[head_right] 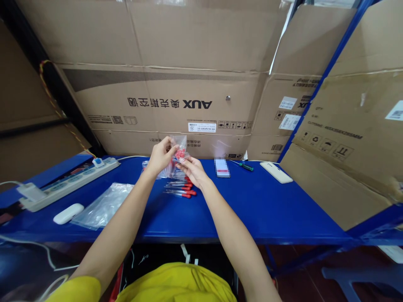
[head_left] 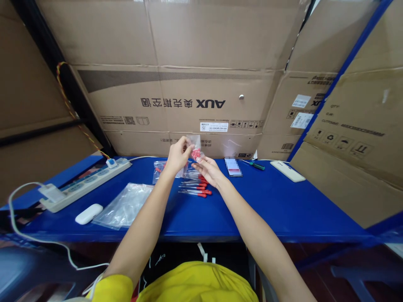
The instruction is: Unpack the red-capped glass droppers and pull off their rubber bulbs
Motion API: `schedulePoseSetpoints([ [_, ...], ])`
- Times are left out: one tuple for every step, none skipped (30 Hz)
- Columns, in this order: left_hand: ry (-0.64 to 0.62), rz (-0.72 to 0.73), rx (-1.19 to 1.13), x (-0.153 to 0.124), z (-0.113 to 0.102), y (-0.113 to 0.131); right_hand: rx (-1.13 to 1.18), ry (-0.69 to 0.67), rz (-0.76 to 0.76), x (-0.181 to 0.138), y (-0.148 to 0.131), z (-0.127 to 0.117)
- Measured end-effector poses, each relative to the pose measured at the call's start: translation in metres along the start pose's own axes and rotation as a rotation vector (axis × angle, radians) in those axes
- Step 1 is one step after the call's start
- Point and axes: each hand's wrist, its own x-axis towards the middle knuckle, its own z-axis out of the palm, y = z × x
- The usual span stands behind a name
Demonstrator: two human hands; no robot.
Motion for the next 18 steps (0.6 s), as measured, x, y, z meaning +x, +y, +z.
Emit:
schedulePoseSetpoints([
  [-0.019, 0.011, 0.029, 0.0, -0.001, 0.0, -0.008, 0.01, 0.009, 0.0, 0.0, 0.0],
  [-0.033, 0.018, 0.053, 0.0, -0.002, -0.001, -0.019, 0.018, 0.02, 0.0, -0.001, -0.001],
  [-0.039, 0.021, 0.07, 0.0, -0.003, -0.002, -0.03, 0.026, 0.033, 0.0, -0.001, -0.001],
  [-0.035, 0.019, 0.079, 0.0, -0.003, -0.004, -0.041, 0.034, 0.046, 0.0, -0.001, -0.001],
  [-0.026, 0.012, 0.085, 0.0, -0.002, -0.006, -0.051, 0.042, 0.058, 0.0, -0.001, -0.001],
  [-0.016, 0.002, 0.087, 0.0, -0.002, -0.008, -0.06, 0.049, 0.068, 0.0, 0.0, -0.001],
  [-0.008, -0.009, 0.084, 0.0, -0.001, -0.01, -0.067, 0.054, 0.075, 0.0, 0.0, -0.001],
  [-0.004, -0.022, 0.072, -0.001, 0.0, -0.012, -0.07, 0.055, 0.08, 0.0, 0.001, 0.0],
  [-0.005, -0.034, 0.05, -0.001, 0.002, -0.014, -0.069, 0.054, 0.085, 0.0, 0.002, 0.0],
  [-0.012, -0.041, 0.021, -0.002, 0.003, -0.015, -0.065, 0.049, 0.09, 0.0, 0.002, 0.0],
  [-0.026, -0.042, -0.015, -0.003, 0.005, -0.015, -0.059, 0.044, 0.093, -0.001, 0.002, 0.0],
  [-0.047, -0.038, -0.05, -0.003, 0.006, -0.015, -0.053, 0.037, 0.095, -0.001, 0.002, 0.0],
  [-0.072, -0.031, -0.077, -0.004, 0.008, -0.014, -0.05, 0.031, 0.096, -0.001, 0.002, -0.001],
  [-0.098, -0.019, -0.088, -0.004, 0.008, -0.014, -0.05, 0.026, 0.099, -0.001, 0.002, -0.001],
  [-0.122, -0.006, -0.086, -0.005, 0.009, -0.013, -0.054, 0.025, 0.102, -0.001, 0.002, -0.001],
  [-0.143, 0.006, -0.073, -0.005, 0.009, -0.013, -0.06, 0.026, 0.106, -0.001, 0.002, -0.001],
  [-0.159, 0.018, -0.056, -0.005, 0.009, -0.012, -0.067, 0.03, 0.11, -0.001, 0.001, -0.001],
  [-0.167, 0.027, -0.039, -0.005, 0.008, -0.012, -0.073, 0.036, 0.114, -0.001, 0.001, -0.002],
])
